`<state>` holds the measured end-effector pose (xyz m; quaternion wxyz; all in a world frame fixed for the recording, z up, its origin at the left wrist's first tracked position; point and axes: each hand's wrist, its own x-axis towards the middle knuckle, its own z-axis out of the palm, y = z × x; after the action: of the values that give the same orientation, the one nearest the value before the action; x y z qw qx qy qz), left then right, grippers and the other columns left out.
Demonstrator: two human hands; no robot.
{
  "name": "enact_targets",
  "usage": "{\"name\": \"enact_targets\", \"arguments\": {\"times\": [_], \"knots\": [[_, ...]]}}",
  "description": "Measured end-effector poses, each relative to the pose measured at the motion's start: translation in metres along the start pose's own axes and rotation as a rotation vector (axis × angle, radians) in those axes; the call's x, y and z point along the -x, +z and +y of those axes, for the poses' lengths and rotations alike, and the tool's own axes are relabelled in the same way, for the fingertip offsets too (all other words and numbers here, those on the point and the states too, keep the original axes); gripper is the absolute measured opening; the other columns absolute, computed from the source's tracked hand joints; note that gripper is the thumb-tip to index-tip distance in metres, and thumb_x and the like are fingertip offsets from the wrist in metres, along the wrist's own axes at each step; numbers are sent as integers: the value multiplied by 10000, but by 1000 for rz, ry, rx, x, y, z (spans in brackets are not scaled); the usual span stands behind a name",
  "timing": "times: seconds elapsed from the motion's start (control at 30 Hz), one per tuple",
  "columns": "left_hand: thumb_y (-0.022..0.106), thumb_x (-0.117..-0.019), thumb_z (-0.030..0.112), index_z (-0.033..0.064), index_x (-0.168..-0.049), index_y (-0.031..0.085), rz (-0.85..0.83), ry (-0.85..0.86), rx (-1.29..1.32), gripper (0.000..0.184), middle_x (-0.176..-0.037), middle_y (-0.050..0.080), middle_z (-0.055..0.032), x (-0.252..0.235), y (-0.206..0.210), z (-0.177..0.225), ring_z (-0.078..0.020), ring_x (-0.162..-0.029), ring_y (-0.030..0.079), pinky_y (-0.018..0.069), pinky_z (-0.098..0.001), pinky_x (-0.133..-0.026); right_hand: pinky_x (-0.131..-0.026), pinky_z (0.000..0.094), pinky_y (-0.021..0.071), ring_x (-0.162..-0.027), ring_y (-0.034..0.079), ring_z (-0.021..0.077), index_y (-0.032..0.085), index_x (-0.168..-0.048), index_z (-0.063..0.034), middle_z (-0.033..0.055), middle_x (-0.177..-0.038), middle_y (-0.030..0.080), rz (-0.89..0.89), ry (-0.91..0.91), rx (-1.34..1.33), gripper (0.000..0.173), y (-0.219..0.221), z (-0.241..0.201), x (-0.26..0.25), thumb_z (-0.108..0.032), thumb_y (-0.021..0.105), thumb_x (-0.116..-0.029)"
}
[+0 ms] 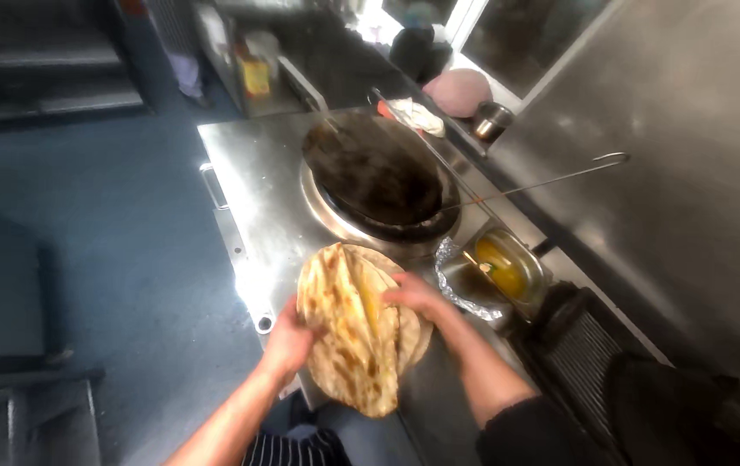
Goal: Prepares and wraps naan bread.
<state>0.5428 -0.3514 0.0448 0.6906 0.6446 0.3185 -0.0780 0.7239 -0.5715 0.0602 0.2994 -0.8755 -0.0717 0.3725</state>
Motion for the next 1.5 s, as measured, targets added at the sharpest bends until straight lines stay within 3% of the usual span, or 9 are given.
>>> {"name": "enact_targets", "arguments": {"times": [0.2,0.37,0.8,1.0,1.13,1.27,1.37,1.43,1.5], "knots": [[665,-860,-102,81,-1374,546,87,-61,366,559,-1033,734,-186,39,-102,6,-295,-848,745,644,-442,-712,-798,436,619,-917,723,232,600,-1359,-146,113,-1089,732,-267,-204,-290,438,27,-68,20,-134,712,-935],[679,-817,-94,137,-1431,503,340,27,499,679,-1048,731,-179,108,-215,-24,-285,-851,746,645,-437,-694,-823,422,613,-926,717,231,586,-1378,-130,131,-1091,724,-481,-355,-358,461,125,-179,24,-55,663,-930],[705,-779,-108,67,-1501,409,1170,291,1013,799,-1189,703,-206,317,-498,-226,-329,-965,746,656,-490,-775,-878,381,612,-967,721,189,629,-1297,-38,111,-1102,731,-1065,-633,63,299,588,-496,75,-126,613,-1012],[662,-884,-107,89,-1549,296,1657,341,1530,784,-1307,602,-251,239,-592,-299,-357,-1040,700,628,-530,-801,-869,451,598,-992,727,236,689,-1270,-92,115,-1143,741,-608,-992,511,318,784,-593,32,-287,516,-1088],[784,-791,-72,30,-1490,390,1727,-23,1753,809,-1310,595,-277,181,-623,-290,-411,-1099,654,592,-577,-806,-1165,563,381,-1451,407,425,364,-1586,-65,240,-1594,389,-303,-1058,1188,629,833,-600,-27,-323,544,-1041],[828,-812,-5,19,-1469,412,1660,-116,1840,778,-1325,596,-262,149,-634,-265,-386,-1157,643,584,-559,-897,-1071,567,473,-1323,540,417,355,-1596,-114,253,-1450,523,-328,-1098,1289,708,853,-619,-48,-297,636,-972],[782,-911,96,-24,-1383,464,1368,-32,1821,581,-1121,692,-227,141,-618,-248,-298,-900,743,643,-425,-770,-946,569,541,-1112,675,350,452,-1506,-129,206,-1266,662,-518,-938,1264,722,850,-656,-52,-305,751,-873],[697,-983,172,-14,-1269,576,1059,-110,1518,362,-1071,736,-177,157,-591,-248,-282,-885,753,638,-426,-781,-651,461,611,-713,706,258,433,-1514,-132,164,-998,695,-602,-848,1099,692,823,-662,-49,-164,706,-879],[686,-976,240,58,-1158,701,1175,-276,1028,258,-985,770,-92,183,-575,-251,-221,-839,763,645,-428,-773,-583,445,613,-606,687,244,307,-1568,-143,153,-894,680,-661,-813,1016,669,783,-657,-28,-159,608,-971]]}}
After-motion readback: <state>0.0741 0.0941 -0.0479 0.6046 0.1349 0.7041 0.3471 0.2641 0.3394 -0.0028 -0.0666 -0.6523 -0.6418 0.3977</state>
